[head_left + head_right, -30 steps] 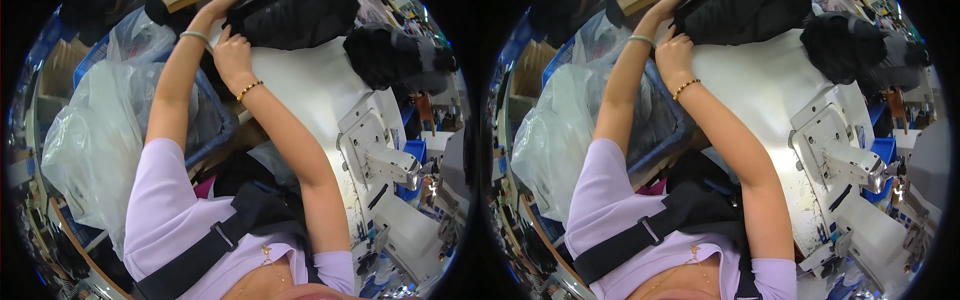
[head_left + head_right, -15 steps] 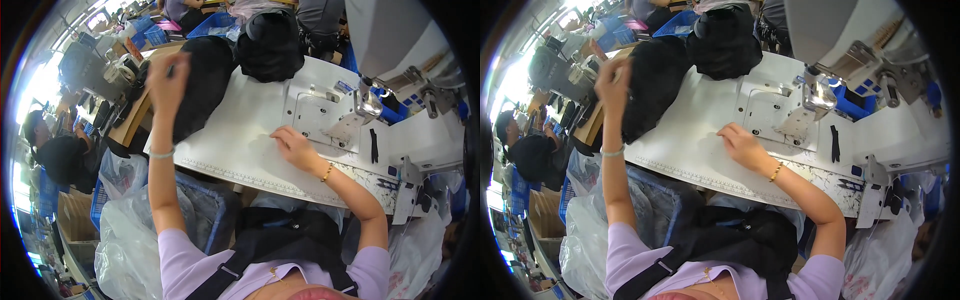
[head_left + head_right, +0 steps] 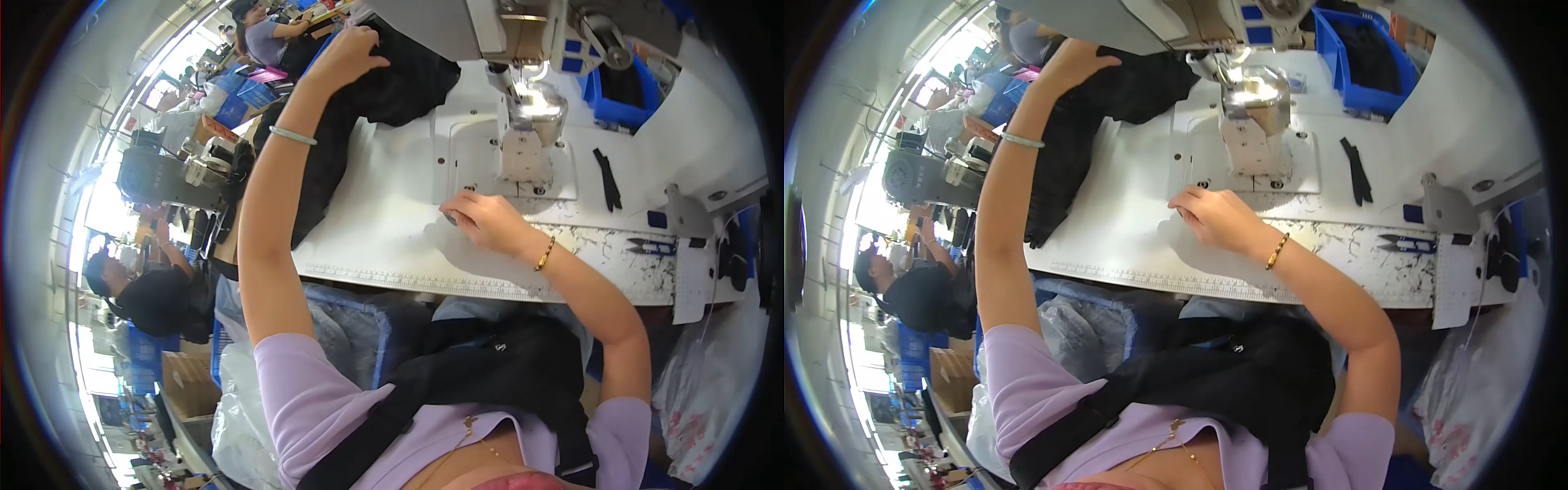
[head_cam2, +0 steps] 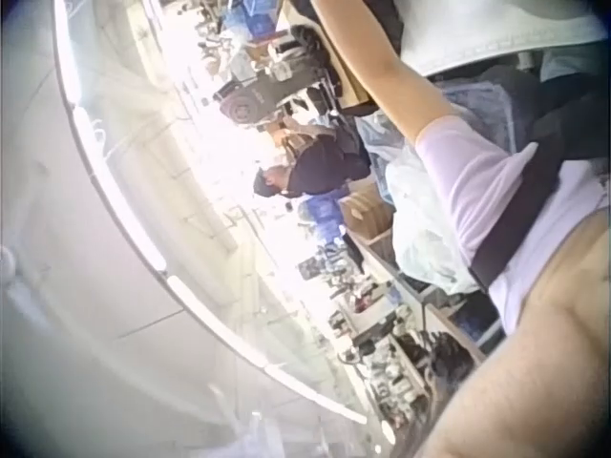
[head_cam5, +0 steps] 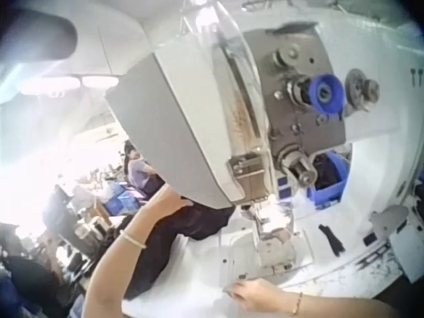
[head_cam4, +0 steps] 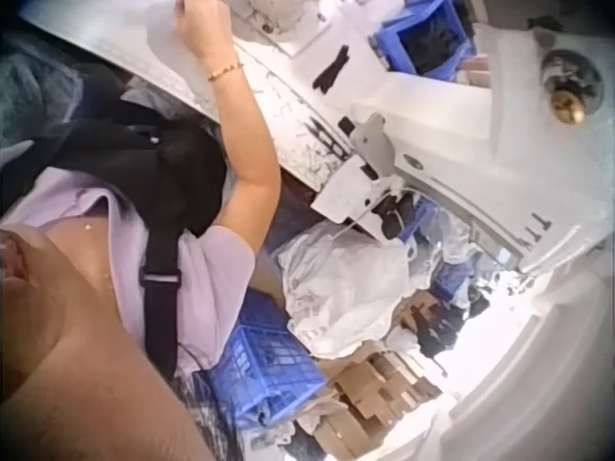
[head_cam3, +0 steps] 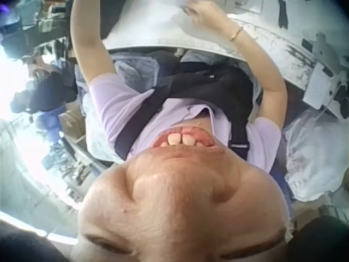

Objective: Stitching black material pieces using an industrial sewing machine.

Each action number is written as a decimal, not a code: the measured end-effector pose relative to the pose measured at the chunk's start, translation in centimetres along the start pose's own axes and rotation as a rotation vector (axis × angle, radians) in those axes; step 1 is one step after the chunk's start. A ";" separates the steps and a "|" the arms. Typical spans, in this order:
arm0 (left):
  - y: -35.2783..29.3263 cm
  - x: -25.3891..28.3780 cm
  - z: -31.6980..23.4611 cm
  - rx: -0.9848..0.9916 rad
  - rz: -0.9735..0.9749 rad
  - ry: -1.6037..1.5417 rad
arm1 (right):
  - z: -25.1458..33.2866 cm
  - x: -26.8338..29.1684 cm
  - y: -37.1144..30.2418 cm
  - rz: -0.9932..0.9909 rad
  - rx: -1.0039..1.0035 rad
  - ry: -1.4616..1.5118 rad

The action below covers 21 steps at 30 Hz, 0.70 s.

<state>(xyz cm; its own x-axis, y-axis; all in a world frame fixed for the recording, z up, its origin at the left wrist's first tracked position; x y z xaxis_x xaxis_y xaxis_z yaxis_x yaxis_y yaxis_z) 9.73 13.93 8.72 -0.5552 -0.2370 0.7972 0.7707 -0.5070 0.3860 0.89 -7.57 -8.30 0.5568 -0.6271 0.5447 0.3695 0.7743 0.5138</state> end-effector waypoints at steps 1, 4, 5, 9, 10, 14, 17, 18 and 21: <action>0.6 -0.3 0.3 0.036 0.015 -0.065 | -0.4 0.0 -0.2 0.013 0.002 -0.028; 1.2 -1.2 2.3 0.121 0.115 -0.141 | -0.6 -0.4 -0.4 0.065 -0.017 -0.031; 0.9 -0.7 3.2 -0.001 0.128 0.031 | -0.1 -0.9 -0.2 0.108 -0.024 -0.014; 0.9 2.1 2.5 -0.315 -0.122 0.125 | -0.1 -1.2 -0.2 0.085 -0.030 -0.013; 1.3 2.5 2.2 -0.274 -0.151 0.046 | -0.4 -1.1 -0.3 0.089 -0.071 0.002; 0.5 5.3 2.0 -0.092 -0.242 -0.247 | -0.6 -1.4 -0.1 0.091 -0.127 0.025; 0.0 5.3 1.2 0.021 -0.113 -0.706 | -1.1 -1.1 -0.3 0.081 -0.144 0.029; -0.4 5.8 1.5 0.032 -0.114 -0.698 | -0.9 -1.2 -0.1 0.089 -0.134 0.032; -0.4 7.5 2.0 0.013 -0.185 -0.832 | -1.0 -1.5 0.4 0.098 -0.144 0.032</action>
<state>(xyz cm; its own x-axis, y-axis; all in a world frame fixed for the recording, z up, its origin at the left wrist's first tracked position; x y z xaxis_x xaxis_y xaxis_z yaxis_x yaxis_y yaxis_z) 5.84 14.04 15.49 -0.2660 0.5374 0.8002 0.6968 -0.4665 0.5449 0.90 -6.24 -9.57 0.6178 -0.5470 0.5649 0.4141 0.8370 0.3576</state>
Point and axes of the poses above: each hand's wrist, its own y-axis towards the middle knuckle, its own x-axis out of the back of the hand, z = x × y, the point moved 7 cm from there along y, towards the middle knuckle, and after that the axes turned 4 degrees about -x, right-handed, at the moved point
